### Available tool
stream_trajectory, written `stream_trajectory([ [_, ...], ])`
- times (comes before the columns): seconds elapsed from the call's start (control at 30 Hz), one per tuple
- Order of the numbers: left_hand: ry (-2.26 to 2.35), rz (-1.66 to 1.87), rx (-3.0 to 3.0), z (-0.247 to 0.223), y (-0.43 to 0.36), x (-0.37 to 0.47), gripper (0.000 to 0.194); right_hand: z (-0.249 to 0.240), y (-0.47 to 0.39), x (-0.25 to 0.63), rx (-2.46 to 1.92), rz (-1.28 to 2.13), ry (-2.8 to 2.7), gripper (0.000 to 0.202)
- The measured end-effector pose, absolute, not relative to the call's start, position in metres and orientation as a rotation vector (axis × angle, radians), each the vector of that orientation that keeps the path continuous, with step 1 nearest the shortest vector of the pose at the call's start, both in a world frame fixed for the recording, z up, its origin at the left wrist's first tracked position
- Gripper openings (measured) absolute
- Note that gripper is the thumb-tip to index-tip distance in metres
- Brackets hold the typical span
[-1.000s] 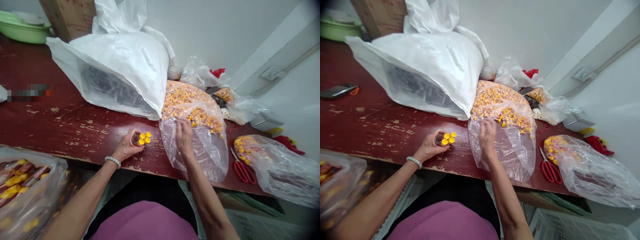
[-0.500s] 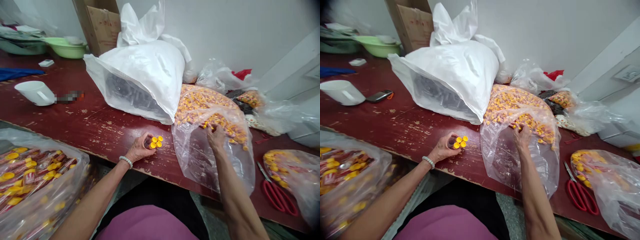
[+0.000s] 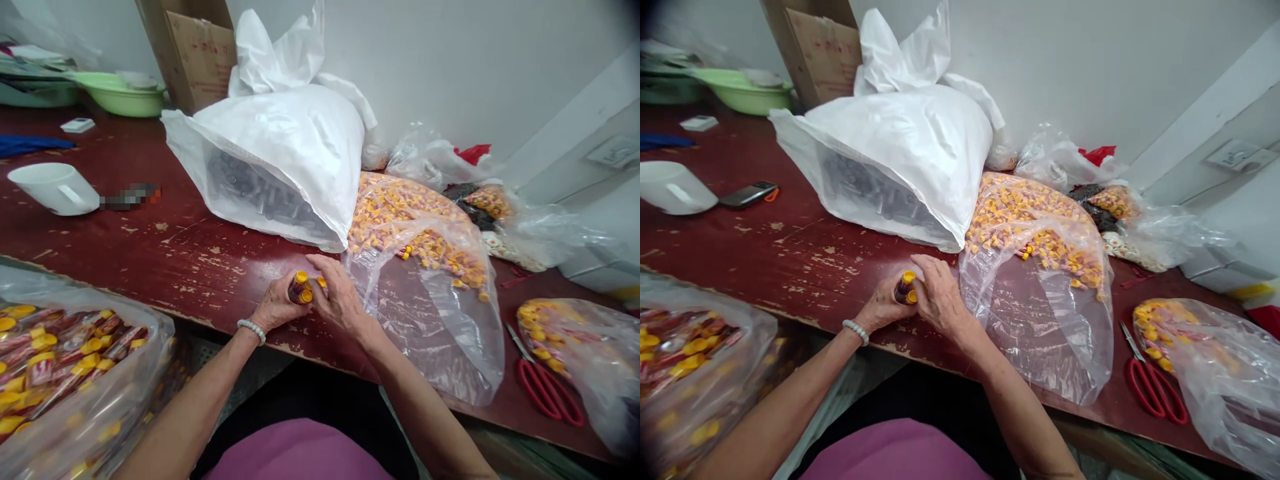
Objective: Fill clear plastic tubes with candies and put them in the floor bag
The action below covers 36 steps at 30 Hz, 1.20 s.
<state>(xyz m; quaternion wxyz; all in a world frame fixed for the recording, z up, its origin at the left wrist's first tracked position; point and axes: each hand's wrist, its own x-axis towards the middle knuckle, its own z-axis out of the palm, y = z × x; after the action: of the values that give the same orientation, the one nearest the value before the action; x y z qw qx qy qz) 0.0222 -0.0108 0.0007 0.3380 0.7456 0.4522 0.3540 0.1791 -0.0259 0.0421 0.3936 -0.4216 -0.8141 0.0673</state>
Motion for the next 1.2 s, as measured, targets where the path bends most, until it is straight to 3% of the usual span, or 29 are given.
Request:
stream_trajectory([
  [0.2, 1.156, 0.928, 1.925, -0.001, -0.010, 0.022, 0.035, 0.038, -0.035, 0.176, -1.309, 0.047, -2.237, 0.044],
  [0.37, 1.169, 0.915, 1.921, -0.004, -0.009, 0.022, 0.033, 0.041, -0.032, 0.188, -1.264, 0.107, -2.163, 0.045],
  [0.47, 1.153, 0.901, 1.893, -0.006, -0.009, 0.022, 0.030, 0.038, -0.014, 0.237, -1.432, 0.044, -1.742, 0.036],
  [0.57, 1.138, 0.914, 1.875, -0.007, -0.009, 0.022, 0.029, 0.029, 0.015, 0.303, -1.912, -0.101, -1.389, 0.033],
  [0.73, 1.181, 0.921, 1.903, -0.005, -0.010, 0.023, 0.026, 0.009, 0.052, 0.370, -2.051, -0.017, -1.369, 0.027],
  [0.87, 1.190, 0.905, 1.882, -0.001, -0.012, 0.024, 0.028, 0.005, 0.053, 0.378, -2.031, 0.034, -1.392, 0.022],
  [1.0, 1.188, 0.917, 1.874, 0.000, -0.012, 0.024, 0.027, 0.024, 0.017, 0.343, -1.890, 0.021, -1.303, 0.033],
  [1.07, 1.174, 0.905, 1.877, 0.000, -0.012, 0.024, 0.028, 0.038, -0.012, 0.302, -1.558, 0.130, -1.307, 0.035],
  [1.2, 1.172, 0.901, 1.895, -0.002, -0.010, 0.023, 0.030, 0.055, -0.051, 0.212, -1.189, 0.322, -1.773, 0.019],
])
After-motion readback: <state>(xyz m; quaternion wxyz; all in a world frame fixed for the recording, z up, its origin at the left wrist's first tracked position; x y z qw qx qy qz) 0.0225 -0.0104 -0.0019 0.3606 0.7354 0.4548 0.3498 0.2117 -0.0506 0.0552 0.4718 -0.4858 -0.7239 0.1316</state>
